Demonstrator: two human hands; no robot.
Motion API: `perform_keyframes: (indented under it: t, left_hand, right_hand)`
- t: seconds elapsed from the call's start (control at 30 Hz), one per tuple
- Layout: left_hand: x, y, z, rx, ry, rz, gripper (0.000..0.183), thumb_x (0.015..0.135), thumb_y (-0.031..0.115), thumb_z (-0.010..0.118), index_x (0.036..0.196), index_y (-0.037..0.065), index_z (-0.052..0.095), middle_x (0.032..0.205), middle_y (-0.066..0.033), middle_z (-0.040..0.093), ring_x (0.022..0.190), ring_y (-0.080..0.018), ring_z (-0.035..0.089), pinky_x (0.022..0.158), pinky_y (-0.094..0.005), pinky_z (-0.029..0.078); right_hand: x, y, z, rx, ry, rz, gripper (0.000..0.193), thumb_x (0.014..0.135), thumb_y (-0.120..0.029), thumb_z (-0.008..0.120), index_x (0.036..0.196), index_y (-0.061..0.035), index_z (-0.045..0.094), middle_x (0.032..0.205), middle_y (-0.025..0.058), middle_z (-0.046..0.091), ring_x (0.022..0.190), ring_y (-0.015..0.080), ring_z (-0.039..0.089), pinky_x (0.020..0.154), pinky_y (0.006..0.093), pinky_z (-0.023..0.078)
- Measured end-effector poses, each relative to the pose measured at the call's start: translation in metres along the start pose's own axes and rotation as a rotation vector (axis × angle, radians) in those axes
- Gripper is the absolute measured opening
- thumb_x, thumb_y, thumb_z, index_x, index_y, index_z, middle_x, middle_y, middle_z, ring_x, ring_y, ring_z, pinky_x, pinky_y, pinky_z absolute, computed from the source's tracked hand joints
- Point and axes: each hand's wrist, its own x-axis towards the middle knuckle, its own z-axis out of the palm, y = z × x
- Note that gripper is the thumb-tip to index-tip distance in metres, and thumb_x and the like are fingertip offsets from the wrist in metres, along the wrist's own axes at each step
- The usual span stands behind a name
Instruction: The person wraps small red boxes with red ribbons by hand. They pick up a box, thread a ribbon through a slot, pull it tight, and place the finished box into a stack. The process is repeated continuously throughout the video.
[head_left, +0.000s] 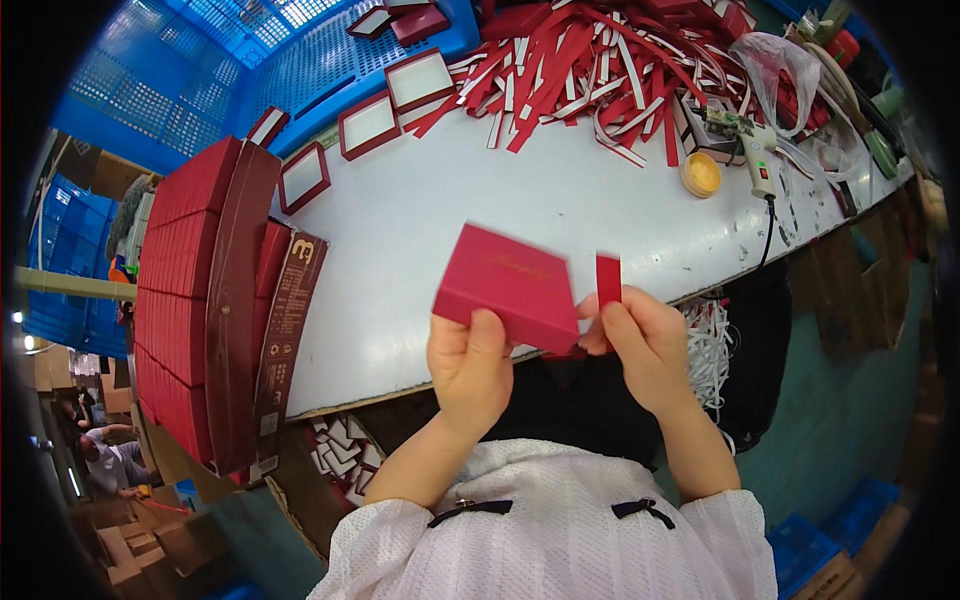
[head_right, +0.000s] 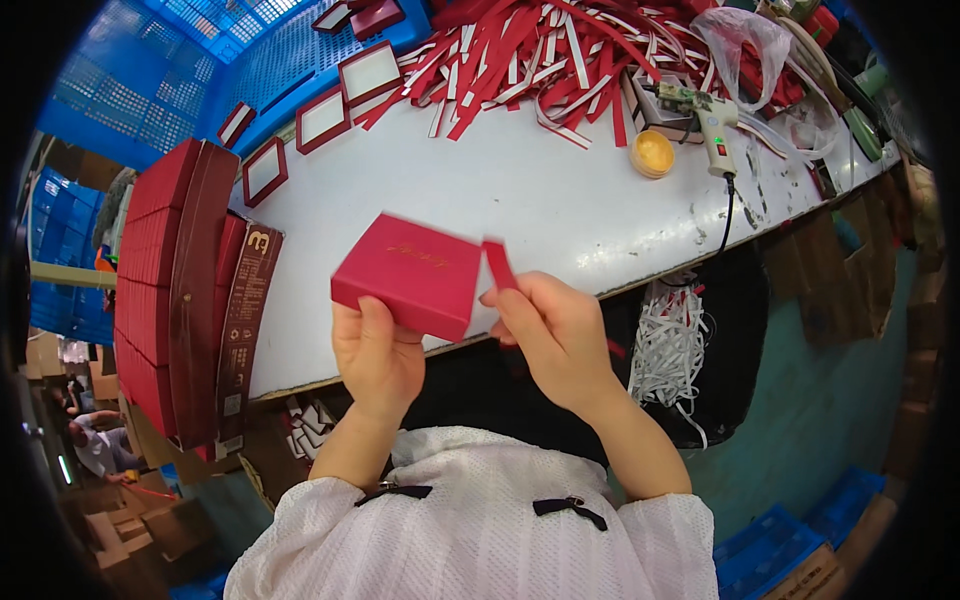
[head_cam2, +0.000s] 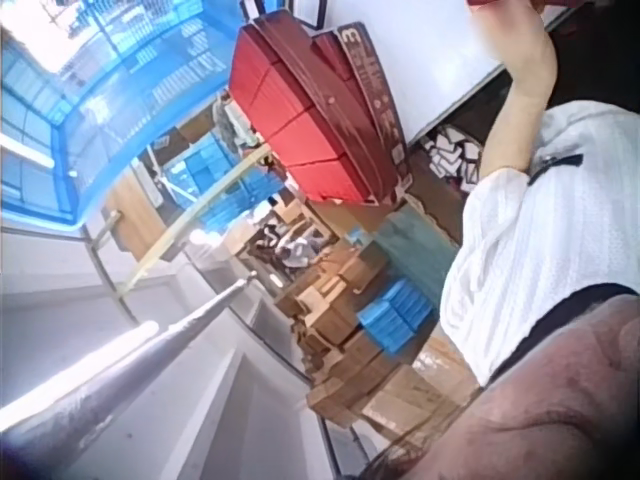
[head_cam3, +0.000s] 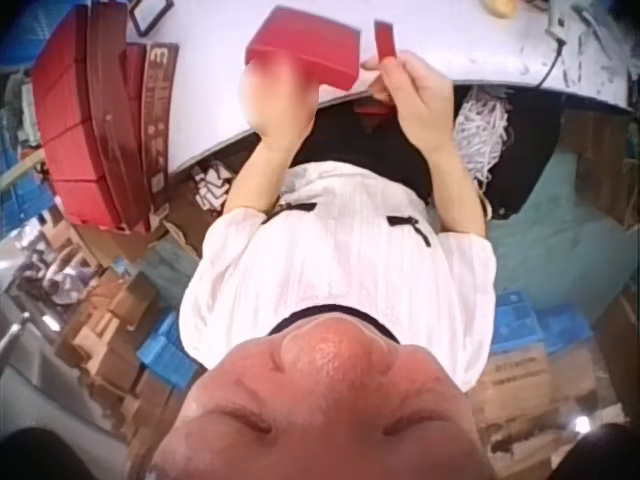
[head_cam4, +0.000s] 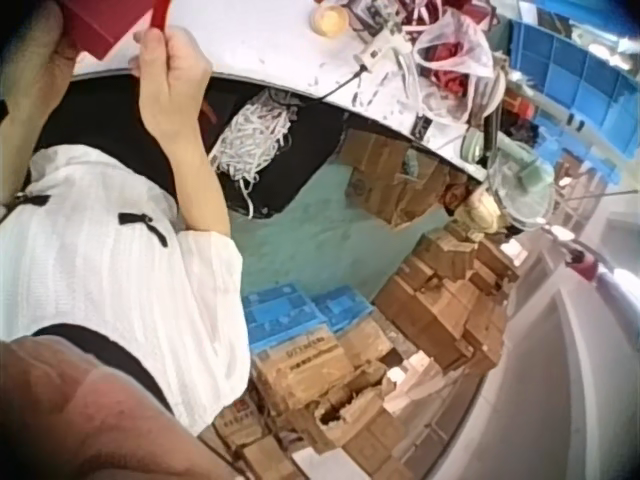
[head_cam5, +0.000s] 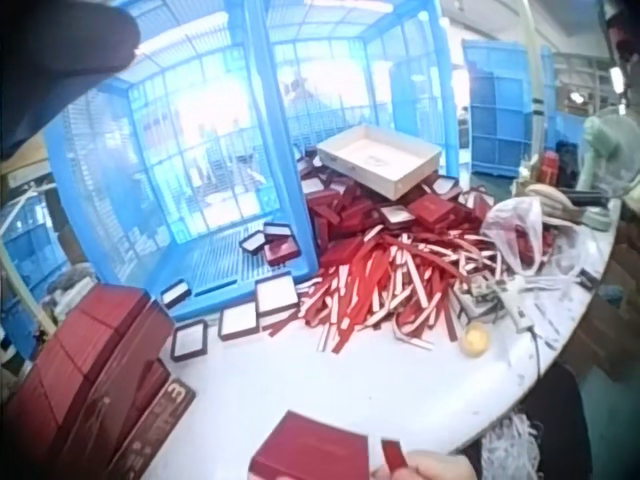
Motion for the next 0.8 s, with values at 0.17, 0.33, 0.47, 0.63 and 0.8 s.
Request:
perform_keyframes:
  t: [0.17, 0.33, 0.47, 0.63, 0.8]
  left_hand:
    - [0.007, 0.012, 0.018, -0.040, 0.085, -0.188, 0.024, 0.089, 0.019, 0.030, 0.106, 0.002, 0.037, 0.092, -0.0086, 0.052, 0.073, -0.0145, 0.055, 0.057, -0.0248, 0.046]
    - [0.003, 0.017, 0.027, 0.018, 0.076, -0.242, 0.026, 0.090, 0.021, 0.025, 0.106, 0.002, 0.035, 0.095, -0.0112, 0.050, 0.076, -0.0190, 0.056, 0.062, -0.0303, 0.049]
    - [0.002, 0.018, 0.025, -0.001, 0.049, -0.255, 0.028, 0.090, 0.021, 0.023, 0.107, 0.002, 0.033, 0.097, -0.0132, 0.050, 0.081, -0.0227, 0.056, 0.066, -0.0348, 0.051]
    - [-0.001, 0.017, 0.026, -0.044, 0.015, -0.203, 0.026, 0.089, 0.018, 0.027, 0.108, 0.001, 0.032, 0.099, -0.0133, 0.049, 0.083, -0.0220, 0.055, 0.070, -0.0344, 0.049]
    - [-0.002, 0.011, 0.026, 0.238, -0.058, -0.030, 0.026, 0.081, 0.000, 0.046, 0.104, -0.001, 0.035, 0.097, -0.0129, 0.051, 0.085, -0.0180, 0.054, 0.075, -0.0322, 0.048]
  right_hand:
    - [-0.012, -0.013, 0.003, -0.284, -0.192, -0.368, 0.016, 0.076, -0.007, 0.050, 0.062, 0.0004, 0.050, 0.053, 0.0082, 0.045, 0.053, 0.0225, 0.047, 0.049, 0.0297, 0.037]
    - [-0.013, -0.013, 0.002, -0.379, -0.143, -0.457, 0.022, 0.075, -0.006, 0.051, 0.056, -0.0015, 0.043, 0.050, 0.0091, 0.039, 0.046, 0.0248, 0.038, 0.044, 0.0334, 0.031]
    - [-0.015, -0.014, 0.003, -0.373, -0.121, -0.473, 0.021, 0.075, -0.006, 0.051, 0.056, -0.0019, 0.044, 0.050, 0.0091, 0.039, 0.047, 0.0250, 0.039, 0.045, 0.0332, 0.032]
    - [-0.016, -0.012, 0.002, -0.351, -0.113, -0.504, 0.020, 0.075, -0.005, 0.051, 0.057, -0.0019, 0.044, 0.050, 0.0091, 0.040, 0.046, 0.0258, 0.040, 0.045, 0.0334, 0.033]
    - [-0.016, -0.012, -0.001, -0.381, -0.141, -0.505, 0.017, 0.074, -0.004, 0.051, 0.058, -0.0015, 0.045, 0.051, 0.0096, 0.041, 0.046, 0.0266, 0.041, 0.045, 0.0336, 0.033]
